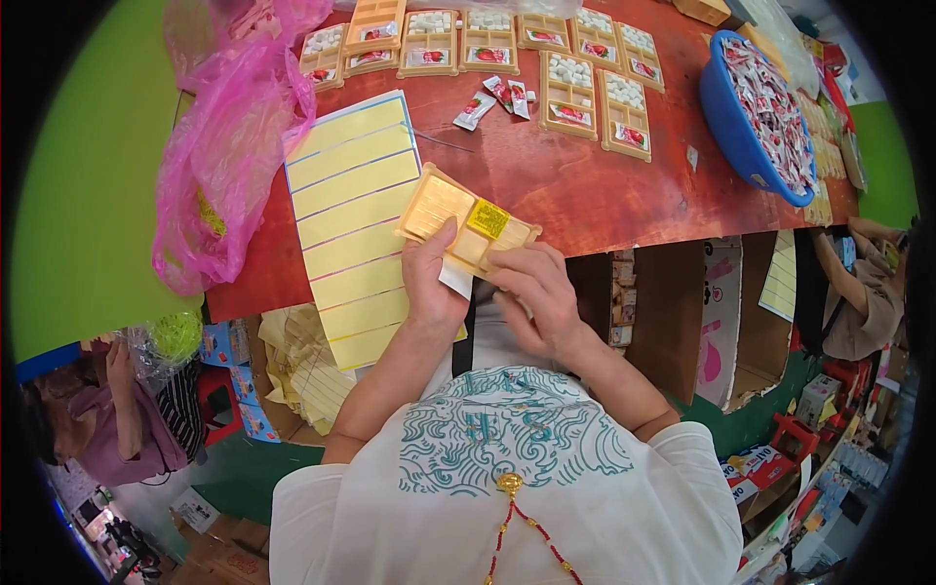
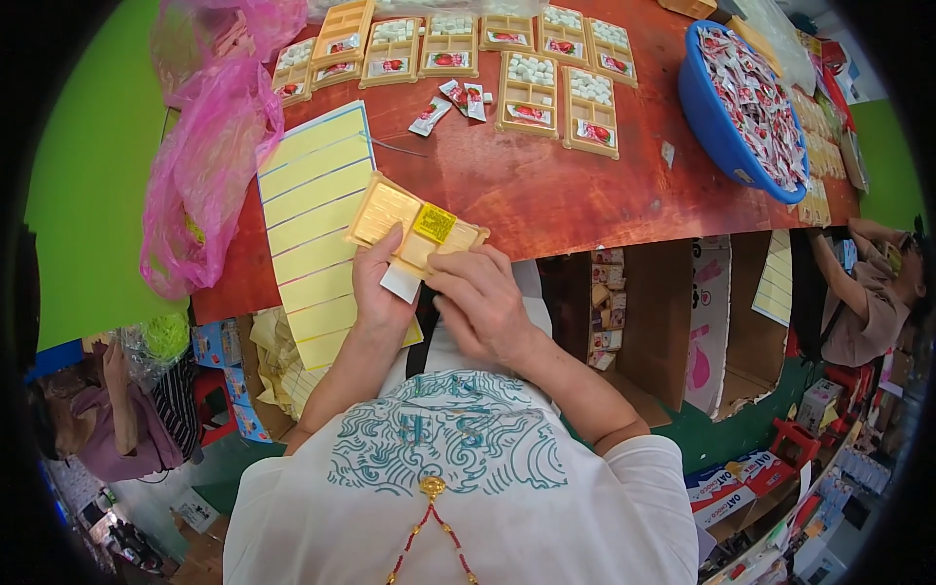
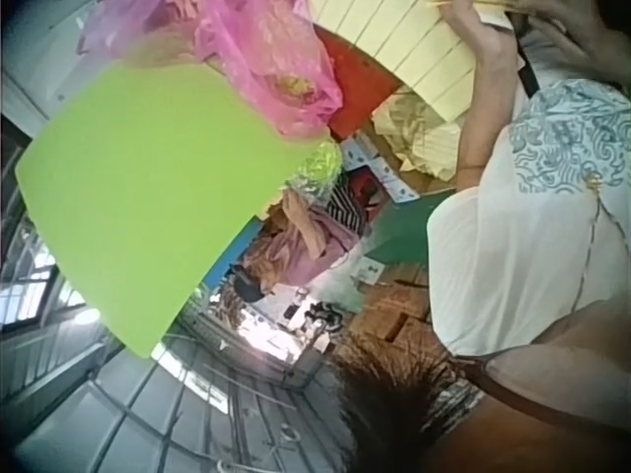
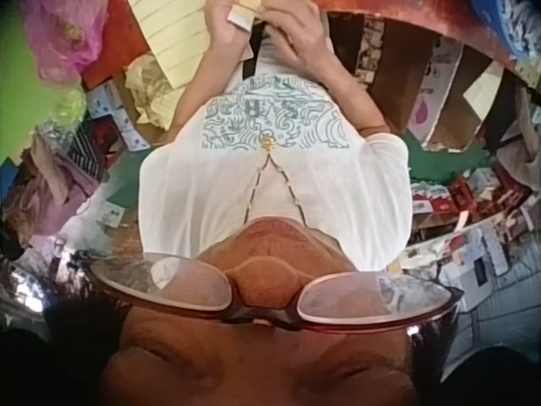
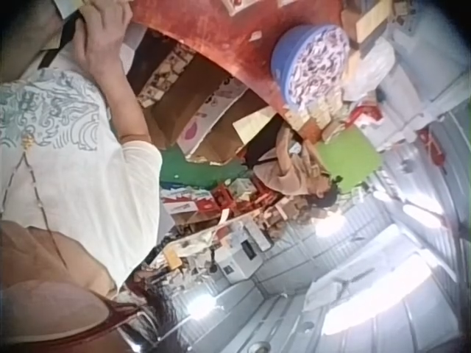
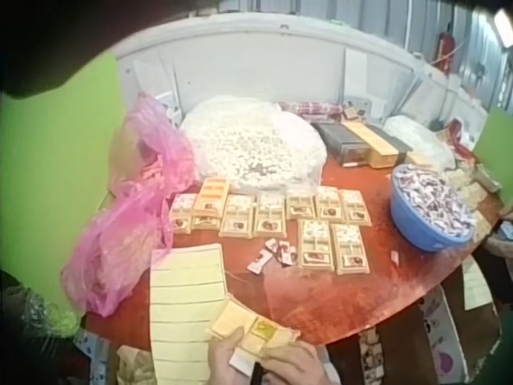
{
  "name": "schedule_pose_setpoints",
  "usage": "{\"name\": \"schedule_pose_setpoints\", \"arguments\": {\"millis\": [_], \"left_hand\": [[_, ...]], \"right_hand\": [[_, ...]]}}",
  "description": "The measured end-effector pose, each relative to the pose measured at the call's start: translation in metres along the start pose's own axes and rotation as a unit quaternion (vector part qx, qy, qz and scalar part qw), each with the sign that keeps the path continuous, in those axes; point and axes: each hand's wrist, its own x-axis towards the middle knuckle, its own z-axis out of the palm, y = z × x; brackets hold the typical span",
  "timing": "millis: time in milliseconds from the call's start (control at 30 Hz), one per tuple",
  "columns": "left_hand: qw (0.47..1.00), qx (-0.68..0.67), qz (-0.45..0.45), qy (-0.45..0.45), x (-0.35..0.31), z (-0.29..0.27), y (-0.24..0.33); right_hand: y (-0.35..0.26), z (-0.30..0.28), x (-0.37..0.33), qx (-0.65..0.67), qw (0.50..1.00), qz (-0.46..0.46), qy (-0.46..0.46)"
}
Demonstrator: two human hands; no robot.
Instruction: Placing small items into plastic trays and sealing them with adhesive yellow paper strips.
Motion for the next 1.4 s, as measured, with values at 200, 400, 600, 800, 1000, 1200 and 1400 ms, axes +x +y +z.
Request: {"name": "schedule_pose_setpoints", "arguments": {"millis": [200, 400, 600, 800, 1000, 1200, 1400], "left_hand": [[0.998, 0.050, -0.025, -0.035, -0.005, 0.009, 0.007], [1.000, 0.015, 0.027, 0.001, -0.009, 0.011, 0.005], [1.000, -0.023, 0.014, -0.003, -0.009, 0.011, 0.003], [0.999, -0.015, 0.028, -0.019, -0.005, 0.006, -0.003], [1.000, -0.028, 0.000, -0.010, -0.011, 0.008, 0.003], [1.000, -0.029, -0.001, -0.008, -0.007, 0.010, 0.004], [1.000, -0.026, 0.003, -0.006, -0.009, 0.013, 0.006]], "right_hand": [[-0.030, 0.008, 0.016, -0.098, 0.995, 0.005, 0.006], [-0.014, 0.003, 0.020, -0.089, 0.996, -0.016, -0.015], [0.009, -0.010, 0.040, -0.126, 0.974, 0.128, 0.135], [0.031, 0.002, 0.040, -0.144, 0.985, 0.033, 0.089], [0.006, 0.027, 0.029, -0.172, 0.985, -0.025, 0.012], [0.006, 0.023, 0.023, -0.060, 0.997, -0.034, 0.041], [0.002, 0.001, 0.026, -0.089, 0.993, 0.021, 0.079]]}}
